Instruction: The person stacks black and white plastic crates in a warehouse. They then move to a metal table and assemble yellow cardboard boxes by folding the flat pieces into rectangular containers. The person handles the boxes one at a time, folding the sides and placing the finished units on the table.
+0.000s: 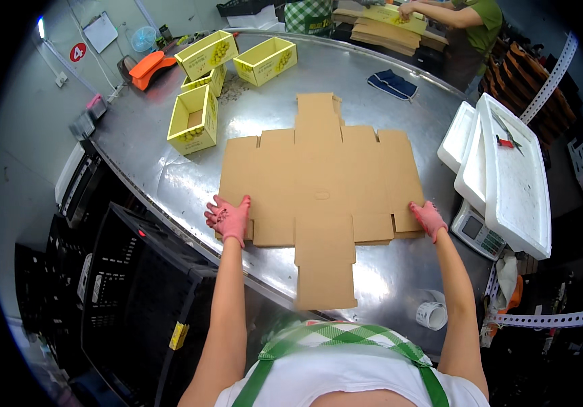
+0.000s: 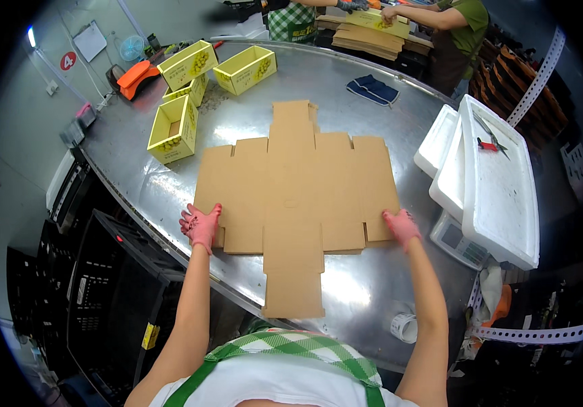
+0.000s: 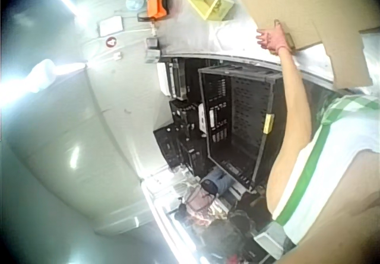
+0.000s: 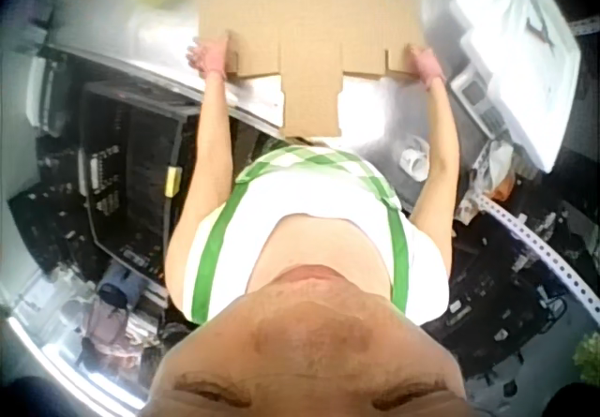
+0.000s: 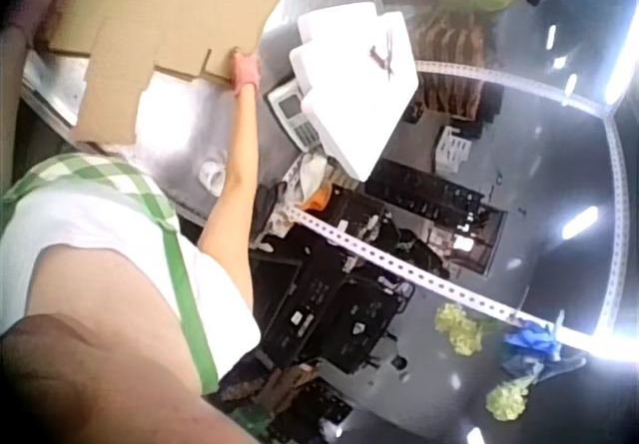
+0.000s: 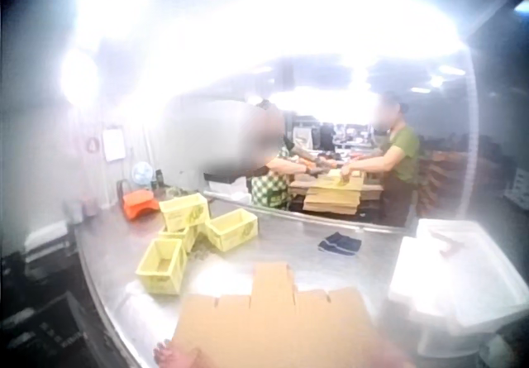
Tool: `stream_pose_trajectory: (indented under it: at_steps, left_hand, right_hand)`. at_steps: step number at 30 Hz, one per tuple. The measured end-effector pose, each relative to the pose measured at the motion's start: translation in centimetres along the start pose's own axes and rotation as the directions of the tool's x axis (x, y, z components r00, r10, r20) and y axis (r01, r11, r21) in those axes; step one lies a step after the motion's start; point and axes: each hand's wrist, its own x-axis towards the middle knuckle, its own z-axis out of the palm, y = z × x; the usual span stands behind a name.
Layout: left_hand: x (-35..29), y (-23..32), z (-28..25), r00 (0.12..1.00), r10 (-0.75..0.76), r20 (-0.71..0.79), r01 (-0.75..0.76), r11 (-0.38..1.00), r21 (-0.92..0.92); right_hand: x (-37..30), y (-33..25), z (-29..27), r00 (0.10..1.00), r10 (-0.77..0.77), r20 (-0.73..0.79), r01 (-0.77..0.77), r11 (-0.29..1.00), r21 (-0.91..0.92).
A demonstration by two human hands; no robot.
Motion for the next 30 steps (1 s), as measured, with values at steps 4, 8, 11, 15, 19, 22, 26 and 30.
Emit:
stream_pose_trajectory:
  at_steps: [4, 8, 11, 15, 19, 22, 26, 30]
  left_hand:
    - [3.9, -2.3, 1.0, 0.963, 0.036, 0.265, 0.046, 0.953, -0.298]
    - [7.8, -4.1, 3.5, 0.858, 0.277, 0.432, 0.042, 0.801, -0.598]
    - [10.7, -7.6, 3.7, 0.695, 0.373, 0.614, 0.482, 0.392, -0.784]
    - [9.8, -6.6, -1.5, 0.911, 0.096, 0.401, 0.152, 0.826, -0.542]
    - [11.2, -6.7, 1.4, 0.949, 0.281, 0.144, -0.25, 0.947, -0.2]
    - [12.7, -7.1, 3.9, 0.785, 0.371, 0.496, 0.193, 0.615, -0.765]
    - [1.7, 1.8, -1.7, 0.986, 0.112, -0.127, -0.091, 0.983, 0.16]
    - [9.1, -6.0, 7.7, 0.895, 0.072, -0.44, -0.019, 0.992, 0.123]
  right_hand:
    - [2.8, 2.4, 0.5, 0.991, -0.095, 0.095, 0.079, 0.983, 0.164]
    - [6.2, 5.5, 1.2, 0.859, -0.502, 0.106, 0.474, 0.698, -0.537]
    - [8.1, 2.4, 3.9, 0.849, -0.499, 0.175, 0.51, 0.682, -0.524]
    - [4.7, -1.1, 0.0, 0.989, -0.1, 0.105, 0.125, 0.955, -0.267]
    - [2.8, -1.0, -0.1, 0.972, -0.098, -0.214, 0.058, 0.981, -0.184]
    - [2.8, -2.4, 0.3, 0.993, -0.096, -0.071, 0.073, 0.959, -0.274]
    - [2.2, 0.9, 1.7, 0.985, -0.164, 0.054, 0.173, 0.952, -0.253]
    - [4.6, -2.3, 6.1, 0.986, -0.129, -0.104, 0.114, 0.983, -0.142]
